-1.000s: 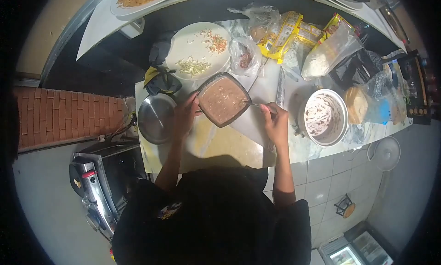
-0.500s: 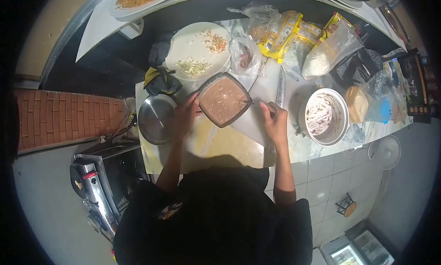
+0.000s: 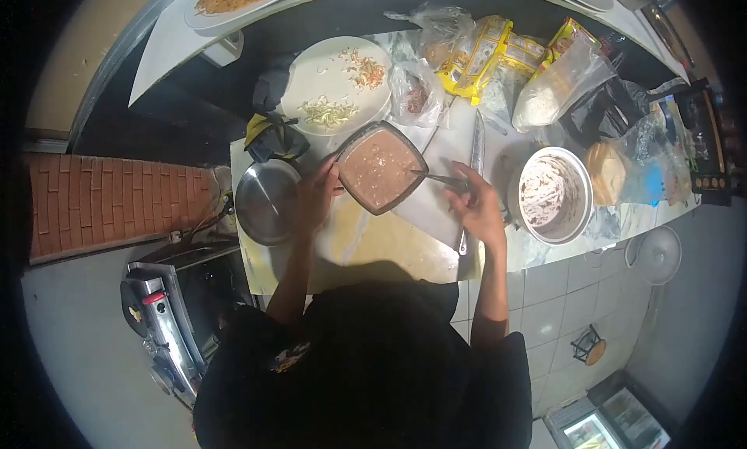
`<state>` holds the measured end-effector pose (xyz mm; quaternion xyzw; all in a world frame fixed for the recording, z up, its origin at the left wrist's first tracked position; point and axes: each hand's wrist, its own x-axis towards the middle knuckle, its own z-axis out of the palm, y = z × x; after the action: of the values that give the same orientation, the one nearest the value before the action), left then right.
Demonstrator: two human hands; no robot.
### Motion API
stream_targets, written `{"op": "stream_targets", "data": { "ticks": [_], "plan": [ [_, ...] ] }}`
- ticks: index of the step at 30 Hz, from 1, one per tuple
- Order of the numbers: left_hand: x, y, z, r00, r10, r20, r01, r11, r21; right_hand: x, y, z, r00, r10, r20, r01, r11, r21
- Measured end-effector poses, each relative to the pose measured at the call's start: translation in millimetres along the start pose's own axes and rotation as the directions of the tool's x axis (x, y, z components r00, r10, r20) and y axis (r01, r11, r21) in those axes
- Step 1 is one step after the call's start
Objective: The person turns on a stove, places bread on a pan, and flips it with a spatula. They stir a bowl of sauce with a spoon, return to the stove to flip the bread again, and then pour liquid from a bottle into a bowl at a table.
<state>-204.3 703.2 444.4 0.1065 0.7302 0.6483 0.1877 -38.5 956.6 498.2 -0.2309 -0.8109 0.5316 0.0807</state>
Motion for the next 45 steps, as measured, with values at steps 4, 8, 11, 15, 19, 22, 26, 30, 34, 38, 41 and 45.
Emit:
{"op": "stream_targets", "data": {
  "ticks": [4,8,11,15,19,22,26,30,34,38,41,45],
  "plan": [
    [0.0,-1.0,0.3,1.0,-0.008,0.019,0.008,1.0,-0.002,-8.0,12.7,-8.5,0.996,0.09,-0.031,-0.081,0.974,0.212],
    [-1.3,3.7,0.1,1.0,-0.016,0.007,0.016,1.0,0.02,-10.1,7.5,3.9,0.974,0.138,-0.177,-0.054,0.91,0.41],
    [-1.0,5.6,0.8,1.0,-0.011,0.003,0.011,0.999,0.031,-8.9,13.8,15.2,0.939,0.128,-0.321,0.019,0.908,0.419],
    [-1.1,4.0,1.3,1.0,0.001,-0.006,-0.001,1.0,0.02,-4.3,19.9,22.1,0.918,0.103,-0.382,0.063,0.916,0.397],
    [-0.6,10.2,1.6,1.0,0.004,-0.004,-0.003,0.998,0.06,-0.6,35.6,20.3,0.916,0.079,-0.394,0.06,0.942,0.33],
    [-0.8,11.6,1.9,0.999,-0.047,-0.001,0.047,0.997,0.057,-0.2,29.7,17.0,0.912,0.03,-0.409,0.083,0.963,0.256],
    [-0.8,6.9,0.5,1.0,-0.02,-0.001,0.02,0.998,0.062,2.2,21.8,17.6,0.916,0.053,-0.397,0.037,0.976,0.214],
    [-1.7,8.9,1.0,1.0,-0.026,-0.003,0.026,0.998,0.054,4.4,25.8,18.2,0.925,0.048,-0.378,0.05,0.968,0.246],
    [-0.1,4.3,0.2,1.0,-0.016,0.016,0.015,1.0,0.027,8.7,13.5,14.8,0.974,-0.008,-0.224,0.057,0.975,0.214],
    [0.3,2.6,-1.2,1.0,-0.007,0.013,0.007,0.999,0.031,13.6,20.1,10.1,0.945,-0.274,-0.181,0.291,0.954,0.073],
    [0.6,0.4,1.0,1.0,0.006,0.016,-0.006,1.0,0.022,12.5,26.9,7.7,0.9,-0.356,-0.251,0.364,0.931,-0.015],
    [-0.5,-2.7,-0.4,1.0,0.013,0.0,-0.013,0.999,0.039,10.9,34.2,23.7,0.808,-0.099,-0.58,0.256,0.947,0.195]
  ]
}}
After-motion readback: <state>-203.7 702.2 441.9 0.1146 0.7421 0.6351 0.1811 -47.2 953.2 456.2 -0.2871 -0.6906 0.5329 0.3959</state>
